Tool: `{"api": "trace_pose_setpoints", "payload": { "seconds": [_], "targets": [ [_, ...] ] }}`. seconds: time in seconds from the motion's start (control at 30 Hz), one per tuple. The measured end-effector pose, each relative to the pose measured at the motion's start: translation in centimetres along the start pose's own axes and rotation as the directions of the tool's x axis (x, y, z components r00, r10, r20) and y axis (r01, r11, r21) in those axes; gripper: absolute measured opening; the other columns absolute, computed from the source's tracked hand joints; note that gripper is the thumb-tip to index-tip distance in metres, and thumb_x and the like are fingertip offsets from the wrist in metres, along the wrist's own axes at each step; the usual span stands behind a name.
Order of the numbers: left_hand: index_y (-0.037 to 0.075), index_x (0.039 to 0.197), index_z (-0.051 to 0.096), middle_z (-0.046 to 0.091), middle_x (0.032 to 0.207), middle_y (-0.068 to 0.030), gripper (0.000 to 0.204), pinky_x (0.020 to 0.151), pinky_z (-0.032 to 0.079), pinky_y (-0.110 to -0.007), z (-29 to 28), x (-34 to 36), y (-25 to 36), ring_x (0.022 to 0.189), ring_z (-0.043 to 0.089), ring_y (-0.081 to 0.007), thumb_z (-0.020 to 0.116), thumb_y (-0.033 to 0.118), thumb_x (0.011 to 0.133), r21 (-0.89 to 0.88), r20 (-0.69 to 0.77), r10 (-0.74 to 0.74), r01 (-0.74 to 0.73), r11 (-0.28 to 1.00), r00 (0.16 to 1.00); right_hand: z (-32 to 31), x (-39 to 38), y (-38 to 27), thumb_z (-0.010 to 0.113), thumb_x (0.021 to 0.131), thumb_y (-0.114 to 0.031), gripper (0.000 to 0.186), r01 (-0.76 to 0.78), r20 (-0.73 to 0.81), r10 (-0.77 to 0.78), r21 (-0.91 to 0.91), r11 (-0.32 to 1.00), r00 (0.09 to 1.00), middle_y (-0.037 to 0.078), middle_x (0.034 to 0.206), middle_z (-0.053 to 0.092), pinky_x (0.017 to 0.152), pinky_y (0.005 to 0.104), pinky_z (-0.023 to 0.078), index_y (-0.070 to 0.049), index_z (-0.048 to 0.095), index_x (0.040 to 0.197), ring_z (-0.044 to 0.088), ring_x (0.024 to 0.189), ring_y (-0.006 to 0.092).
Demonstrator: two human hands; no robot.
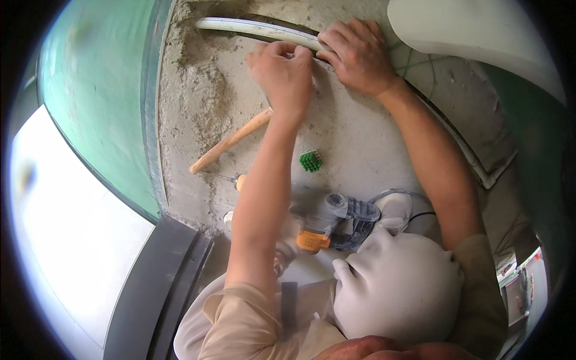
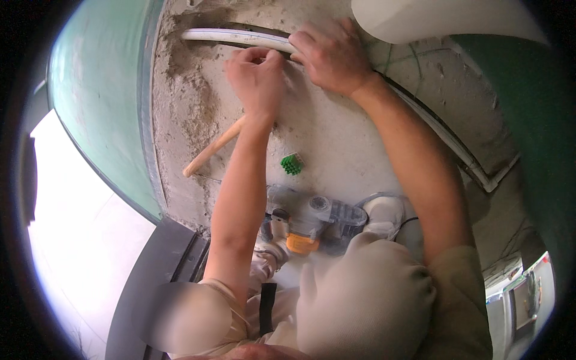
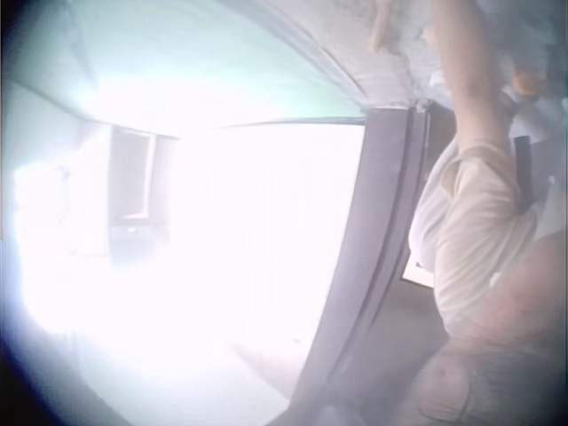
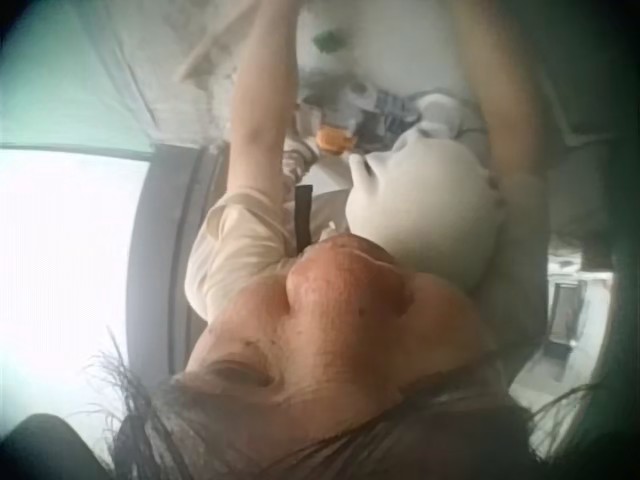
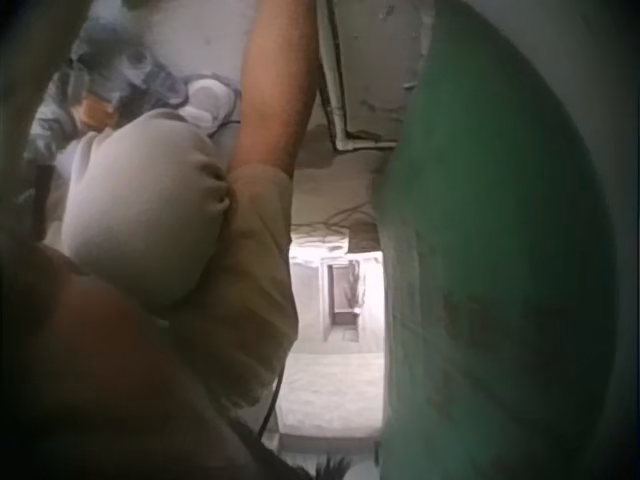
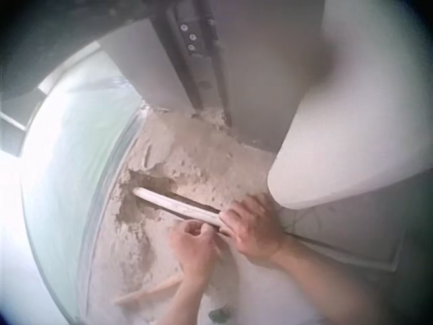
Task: The person uses a rotary hammer to cut a groove in a concrete wall, then inserts a white conduit pipe into the groove. They secure the pipe using green plastic anchors and a hammer.
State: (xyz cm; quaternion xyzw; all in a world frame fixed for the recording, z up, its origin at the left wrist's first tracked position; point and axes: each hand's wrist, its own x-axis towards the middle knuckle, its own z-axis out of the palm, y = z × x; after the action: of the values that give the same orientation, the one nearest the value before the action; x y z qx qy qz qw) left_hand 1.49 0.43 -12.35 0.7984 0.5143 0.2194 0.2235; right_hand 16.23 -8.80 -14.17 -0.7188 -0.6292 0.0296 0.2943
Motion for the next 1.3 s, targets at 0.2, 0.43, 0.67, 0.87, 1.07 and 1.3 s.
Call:
{"api": "trace_pose_setpoints", "payload": {
  "seconds": [0.2,0.43,0.67,0.87,1.07,1.3],
  "targets": [
    [-0.002,0.091,0.077,0.077,0.088,-0.0093,0.012,0.073,0.054,-0.028,-4.3,2.1,-1.2,0.077,0.068,-0.0131,0.076,0.009,0.085,-0.246,0.077,-0.085,0.102,0.964,0.993,0.1,-0.4,-0.1,0.078,0.086,-0.021,0.027,0.007,-0.007,-0.007,-0.014,1.0,1.0,0.0,0.104,0.063,0.093,0.0421,0.041,-0.012,0.068,0.11,0.06,0.1,0.0239],
    [0.001,0.094,0.076,0.076,0.086,-0.0069,0.01,0.072,0.055,-0.028,-4.1,2.5,-2.5,0.074,0.068,-0.0126,0.078,0.007,0.087,-0.17,0.188,0.088,-0.056,0.984,0.978,-0.8,0.2,-0.5,0.079,0.086,-0.022,0.027,0.015,0.002,-0.015,0.017,1.0,1.0,-0.001,0.103,0.064,0.094,0.0423,0.042,-0.013,0.068,0.109,0.06,0.101,0.0238],
    [0.005,0.093,0.078,0.075,0.096,-0.0112,0.01,0.08,0.057,-0.039,-2.2,2.8,-3.4,0.087,0.071,-0.0297,0.078,0.005,0.083,0.025,0.106,0.428,-0.433,0.901,0.897,0.0,-0.2,-0.2,0.079,0.084,-0.025,0.025,0.009,-0.036,-0.01,-0.01,1.0,0.999,-0.001,0.101,0.064,0.091,0.0438,0.042,-0.015,0.068,0.103,0.061,0.099,0.0239],
    [0.006,0.092,0.078,0.075,0.099,-0.0108,0.011,0.086,0.056,-0.043,-1.7,2.7,-3.1,0.093,0.069,-0.0325,0.076,0.004,0.081,0.1,0.123,0.489,-0.501,0.86,0.864,0.2,-0.2,0.0,0.079,0.082,-0.025,0.022,0.031,-0.09,-0.032,-0.004,0.999,0.995,0.0,0.098,0.062,0.085,0.0468,0.045,-0.014,0.066,0.095,0.061,0.096,0.0256],
    [0.005,0.092,0.075,0.075,0.098,-0.0114,0.013,0.085,0.056,-0.042,-1.5,2.1,-2.9,0.093,0.069,-0.0325,0.076,0.001,0.08,0.068,0.064,0.481,-0.484,0.872,0.875,0.2,-0.2,-0.1,0.079,0.083,-0.024,0.022,0.023,-0.084,-0.023,-0.007,1.0,0.996,0.0,0.1,0.062,0.086,0.0458,0.046,-0.014,0.066,0.096,0.061,0.098,0.0249],
    [0.007,0.099,0.068,0.074,0.089,-0.0117,0.017,0.076,0.056,-0.044,-1.8,2.8,-2.2,0.082,0.071,-0.0338,0.075,0.003,0.084,0.041,0.158,0.322,-0.332,0.942,0.933,0.3,-0.5,-0.2,0.081,0.083,-0.023,0.026,-0.003,-0.051,0.003,-0.006,1.0,0.999,-0.002,0.104,0.064,0.091,0.0415,0.044,-0.015,0.069,0.104,0.061,0.102,0.022]
  ]
}}
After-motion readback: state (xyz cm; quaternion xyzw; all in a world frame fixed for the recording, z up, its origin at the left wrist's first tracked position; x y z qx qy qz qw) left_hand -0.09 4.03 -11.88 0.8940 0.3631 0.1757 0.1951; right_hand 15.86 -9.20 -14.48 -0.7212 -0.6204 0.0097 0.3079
